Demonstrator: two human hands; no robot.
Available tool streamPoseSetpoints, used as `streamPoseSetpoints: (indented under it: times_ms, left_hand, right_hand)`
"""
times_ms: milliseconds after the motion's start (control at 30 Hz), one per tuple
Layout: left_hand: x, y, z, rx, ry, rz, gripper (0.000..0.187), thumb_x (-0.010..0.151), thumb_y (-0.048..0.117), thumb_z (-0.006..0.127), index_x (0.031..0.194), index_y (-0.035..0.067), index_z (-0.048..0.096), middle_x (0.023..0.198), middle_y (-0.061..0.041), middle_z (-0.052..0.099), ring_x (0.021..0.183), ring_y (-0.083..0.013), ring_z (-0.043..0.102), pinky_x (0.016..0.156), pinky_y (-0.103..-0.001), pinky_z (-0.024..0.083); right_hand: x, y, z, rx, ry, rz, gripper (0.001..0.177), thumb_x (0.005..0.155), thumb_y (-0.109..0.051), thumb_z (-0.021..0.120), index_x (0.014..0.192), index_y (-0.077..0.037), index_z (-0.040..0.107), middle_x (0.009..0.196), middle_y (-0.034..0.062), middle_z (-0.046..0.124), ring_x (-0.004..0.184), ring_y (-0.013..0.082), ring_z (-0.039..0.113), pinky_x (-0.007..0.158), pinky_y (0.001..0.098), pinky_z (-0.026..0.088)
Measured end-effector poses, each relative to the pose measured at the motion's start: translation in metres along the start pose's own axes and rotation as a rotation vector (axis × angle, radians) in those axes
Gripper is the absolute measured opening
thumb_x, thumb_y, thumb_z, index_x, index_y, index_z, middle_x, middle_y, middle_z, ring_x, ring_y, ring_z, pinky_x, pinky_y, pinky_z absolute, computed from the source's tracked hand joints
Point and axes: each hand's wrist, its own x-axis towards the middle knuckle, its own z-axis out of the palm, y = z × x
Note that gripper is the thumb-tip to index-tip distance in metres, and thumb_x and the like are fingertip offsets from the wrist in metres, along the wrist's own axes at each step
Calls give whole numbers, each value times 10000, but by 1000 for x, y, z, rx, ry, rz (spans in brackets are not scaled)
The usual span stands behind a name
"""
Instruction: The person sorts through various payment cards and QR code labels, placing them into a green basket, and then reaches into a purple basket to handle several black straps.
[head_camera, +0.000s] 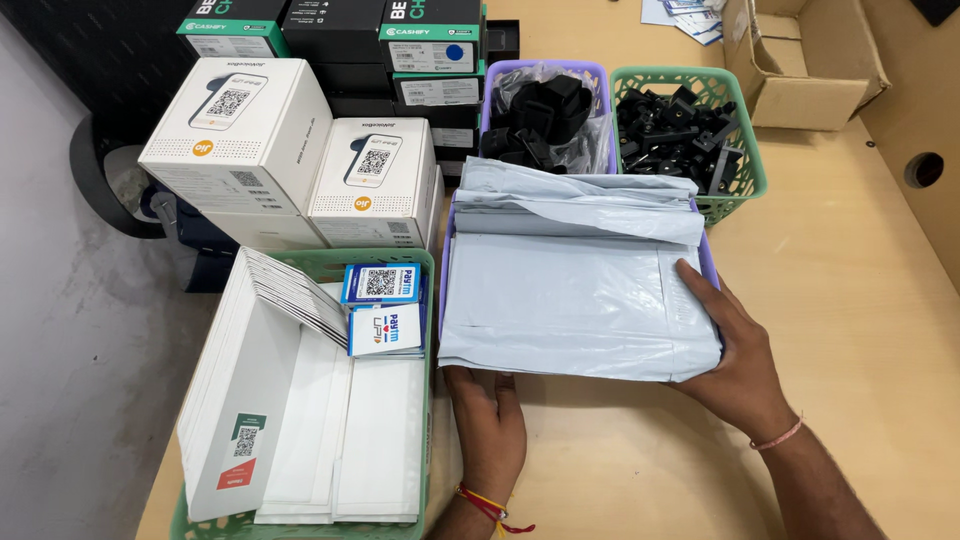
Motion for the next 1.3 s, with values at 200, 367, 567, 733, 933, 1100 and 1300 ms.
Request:
streamPoseSetpoints:
  times_ms: [200,367,567,733,933,1100,1300]
  left_hand:
    - [-2,2,-2,14,-5,53,575,947,53,612,1412,-127,326,1402,-304,476,1334,-410,480,1125,-465,342]
    - [-7,20,-12,24,-78,65,640,917,74,673,1398,-147,313,1385,-322,471,1324,-424,490,1140,-467,360]
    - [-3,25,-16,99,-113,121,787,826,81,747,1406,-165,276,1388,-347,435,1300,-451,479,1112,-471,384]
    - [-3,20,-19,118,-103,148,762,829,92,751,1402,-145,308,1379,-332,457,1301,-452,486,1122,-473,382]
    - [-19,22,-23,179,-106,174,1021,813,100,761,1510,-172,67,1571,-414,195,1495,-537,206,1217,-518,211]
    - [-43,60,-36,279,-254,356,1053,875,159,733,1555,-158,-6,1630,-429,35,1521,-599,-11,1209,-594,133]
    - [-7,87,-39,594,-391,458,995,863,247,738,1535,-130,108,1626,-367,82,1523,-548,-4,1191,-633,94]
  right_hand:
    - [0,-1,3,27,13,-7,1095,532,-62,927,1530,-146,482,1543,147,527,1306,239,596,1043,367,518]
    - [-7,4,7,51,45,16,1047,603,-77,916,1551,-140,478,1435,120,623,1245,208,639,1045,347,530]
    - [-8,11,12,78,64,-22,1033,624,-89,916,1555,-120,470,1485,128,595,1284,206,616,1074,353,514]
    - [-9,10,9,45,41,14,1096,566,-137,942,1554,-130,467,1488,128,587,1288,218,614,1068,360,518]
    - [-14,-10,-13,-39,68,-136,1332,435,-421,932,1590,-74,366,1639,228,317,1458,352,381,1088,421,406]
    - [-20,-25,-7,-137,164,-236,759,688,-338,841,1382,-120,626,1594,177,470,1457,347,467,1158,432,420]
    - [-12,-26,8,-161,217,-169,316,848,-179,775,1163,-151,776,1416,89,663,1340,289,581,1099,401,478]
